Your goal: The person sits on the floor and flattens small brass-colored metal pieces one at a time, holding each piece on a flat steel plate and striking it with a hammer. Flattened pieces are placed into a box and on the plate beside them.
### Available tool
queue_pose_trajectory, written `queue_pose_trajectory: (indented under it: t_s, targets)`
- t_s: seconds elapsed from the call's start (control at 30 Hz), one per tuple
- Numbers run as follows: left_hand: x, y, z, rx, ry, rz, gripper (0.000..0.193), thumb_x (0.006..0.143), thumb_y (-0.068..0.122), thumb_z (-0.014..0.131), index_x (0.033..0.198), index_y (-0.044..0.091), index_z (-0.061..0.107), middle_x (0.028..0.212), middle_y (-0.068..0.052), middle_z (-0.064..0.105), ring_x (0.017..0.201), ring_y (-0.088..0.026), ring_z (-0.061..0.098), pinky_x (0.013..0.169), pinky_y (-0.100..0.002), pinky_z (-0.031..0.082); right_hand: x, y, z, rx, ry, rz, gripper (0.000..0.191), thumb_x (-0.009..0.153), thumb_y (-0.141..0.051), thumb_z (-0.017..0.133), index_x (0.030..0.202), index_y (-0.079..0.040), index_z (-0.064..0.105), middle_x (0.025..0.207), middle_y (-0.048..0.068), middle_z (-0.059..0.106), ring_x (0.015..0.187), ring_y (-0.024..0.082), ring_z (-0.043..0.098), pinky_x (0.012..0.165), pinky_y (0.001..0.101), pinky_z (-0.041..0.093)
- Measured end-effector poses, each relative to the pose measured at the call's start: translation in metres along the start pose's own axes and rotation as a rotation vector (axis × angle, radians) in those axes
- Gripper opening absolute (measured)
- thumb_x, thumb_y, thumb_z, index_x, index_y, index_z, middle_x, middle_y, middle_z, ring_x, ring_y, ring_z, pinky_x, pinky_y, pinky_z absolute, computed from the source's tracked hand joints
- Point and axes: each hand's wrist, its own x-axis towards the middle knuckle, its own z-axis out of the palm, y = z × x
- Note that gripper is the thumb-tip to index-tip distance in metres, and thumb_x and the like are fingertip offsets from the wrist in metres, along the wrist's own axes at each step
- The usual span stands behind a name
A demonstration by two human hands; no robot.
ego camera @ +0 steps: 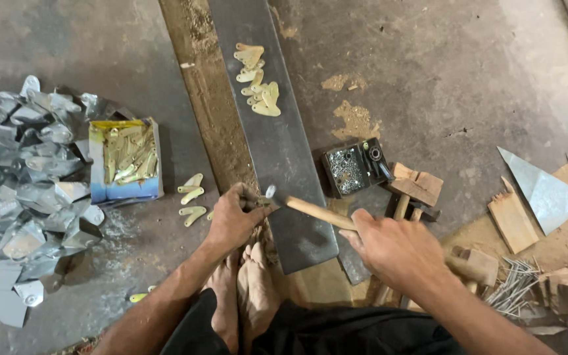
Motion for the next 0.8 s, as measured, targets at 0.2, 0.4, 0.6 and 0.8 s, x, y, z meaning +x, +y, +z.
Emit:
queue_pose_trajectory:
  t_s: [0.2, 0.4, 0.6, 0.8]
  targets:
    - [0.001, -0.003, 0.003, -0.013, 0.017, 0.053, 0.036, 0.072, 0.024, 0.089, 0.078, 0.003, 0.060, 0.065, -0.006, 0.064, 0.058, -0.015, 0.058, 0.056, -0.035, 0.049, -0.012, -0.013, 0.024, 0.080, 0.306, -0.040, 0.031, 0.096, -0.044, 0.056, 0.099, -0.013, 0.053, 0.068, 0.010, 0.067, 0.055, 0.033, 0.069, 0.048, 0.0492, 0.053]
    - [0.002, -0.004, 0.005, -0.072, -0.009, 0.066, 0.031, 0.074, 0.021, 0.088, 0.079, 0.005, 0.062, 0.064, -0.002, 0.064, 0.058, -0.010, 0.058, 0.056, -0.031, 0.050, -0.008, 0.012, 0.083, 0.090, 0.467, -0.058, 0.029, 0.090, -0.036, 0.062, 0.091, -0.009, 0.053, 0.075, 0.011, 0.069, 0.055, 0.036, 0.069, 0.043, 0.0479, 0.052]
    - [-0.001, 0.002, 0.002, -0.039, -0.031, 0.003, 0.039, 0.074, 0.026, 0.092, 0.081, 0.003, 0.061, 0.067, -0.006, 0.058, 0.061, -0.014, 0.051, 0.055, -0.036, 0.046, 0.011, 0.012, 0.154, 0.376, 0.377, 0.000, 0.030, 0.096, -0.034, 0.063, 0.092, -0.006, 0.053, 0.065, 0.017, 0.067, 0.059, 0.040, 0.067, 0.053, 0.0505, 0.051]
    - [-0.001, 0.002, 0.004, -0.048, -0.016, 0.053, 0.034, 0.076, 0.024, 0.087, 0.086, 0.003, 0.063, 0.074, -0.008, 0.068, 0.067, -0.017, 0.062, 0.061, -0.036, 0.053, -0.010, 0.023, 0.191, 0.860, 0.399, -0.017, 0.024, 0.101, -0.027, 0.055, 0.101, -0.004, 0.060, 0.064, 0.024, 0.060, 0.058, 0.043, 0.061, 0.052, 0.0486, 0.046]
